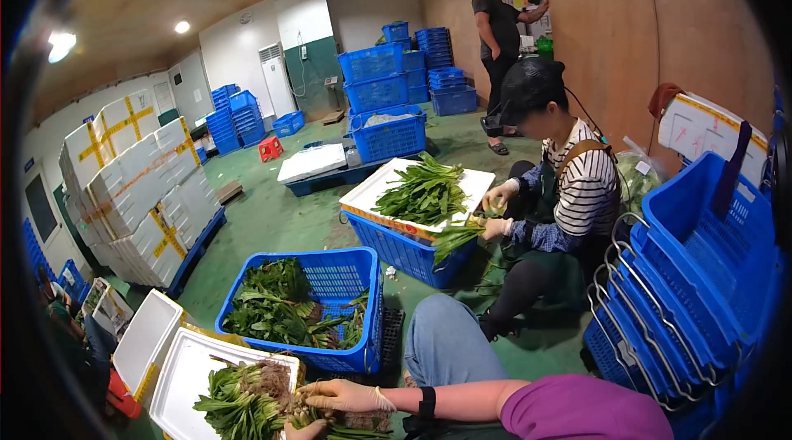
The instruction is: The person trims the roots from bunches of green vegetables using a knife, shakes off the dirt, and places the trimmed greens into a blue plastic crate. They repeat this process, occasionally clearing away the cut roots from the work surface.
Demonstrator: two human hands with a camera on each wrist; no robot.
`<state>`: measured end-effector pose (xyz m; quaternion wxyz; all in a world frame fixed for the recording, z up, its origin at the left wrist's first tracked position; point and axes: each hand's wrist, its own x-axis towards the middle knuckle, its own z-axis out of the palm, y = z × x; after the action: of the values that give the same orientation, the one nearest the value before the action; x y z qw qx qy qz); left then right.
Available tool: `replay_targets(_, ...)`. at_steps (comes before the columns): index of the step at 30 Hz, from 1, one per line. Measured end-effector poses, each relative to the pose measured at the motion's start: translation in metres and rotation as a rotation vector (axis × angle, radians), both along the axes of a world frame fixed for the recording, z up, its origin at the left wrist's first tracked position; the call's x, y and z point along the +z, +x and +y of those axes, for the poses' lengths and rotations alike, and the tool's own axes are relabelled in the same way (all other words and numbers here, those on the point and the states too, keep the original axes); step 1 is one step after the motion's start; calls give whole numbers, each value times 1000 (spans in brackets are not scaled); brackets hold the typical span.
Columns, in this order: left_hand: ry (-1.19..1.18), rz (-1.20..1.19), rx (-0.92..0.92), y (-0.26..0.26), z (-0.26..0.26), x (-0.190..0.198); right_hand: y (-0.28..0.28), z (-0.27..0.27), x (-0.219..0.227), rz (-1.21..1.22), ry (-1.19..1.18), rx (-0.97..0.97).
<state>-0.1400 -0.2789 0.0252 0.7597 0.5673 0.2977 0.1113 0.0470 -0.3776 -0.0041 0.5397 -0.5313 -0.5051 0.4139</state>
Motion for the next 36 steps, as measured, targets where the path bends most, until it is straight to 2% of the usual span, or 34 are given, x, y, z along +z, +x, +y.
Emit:
replay_targets(1, -24, -27, -11, -1, -2, 2, -3, -3, 3, -26, 5, -53)
replay_targets(2, -49, -54, -21, -2, -6, 5, -6, -3, 10, -166, 93, -197)
replay_targets(3, -47, -51, -22, -2, -9, 7, -5, -12, 28, -155, -31, -213)
replay_targets(5, -20, -24, -46, -4, -10, 12, -3, -1, 19, -223, 55, -238)
replay_targets(9, -123, -8, -17, -12, -13, 19, -10, 22, -3, -132, 91, -159)
replay_targets(12, -29, -94, 35, -6, -17, 25, -16, 36, -8, -181, 92, -229)
replay_targets(15, 49, -66, 53, -19, -3, 10, -22, 48, -13, -173, 23, -148)
replay_targets(20, -178, -41, 23, -16, 18, -6, -5, 67, -22, -294, -72, -83)
replay_targets(24, -285, -73, -1, -3, 23, -7, 20, 71, -21, -164, 37, 31)
replay_targets(29, -351, 27, 6, 1, 28, -10, 27, 71, -23, -299, 34, 20)
replay_targets(32, -401, 59, 106, -4, 38, -25, 20, 76, -29, -224, 106, -118)
replay_targets(36, -394, 78, 235, -17, 51, -48, 14, 78, -30, -212, 43, -132)
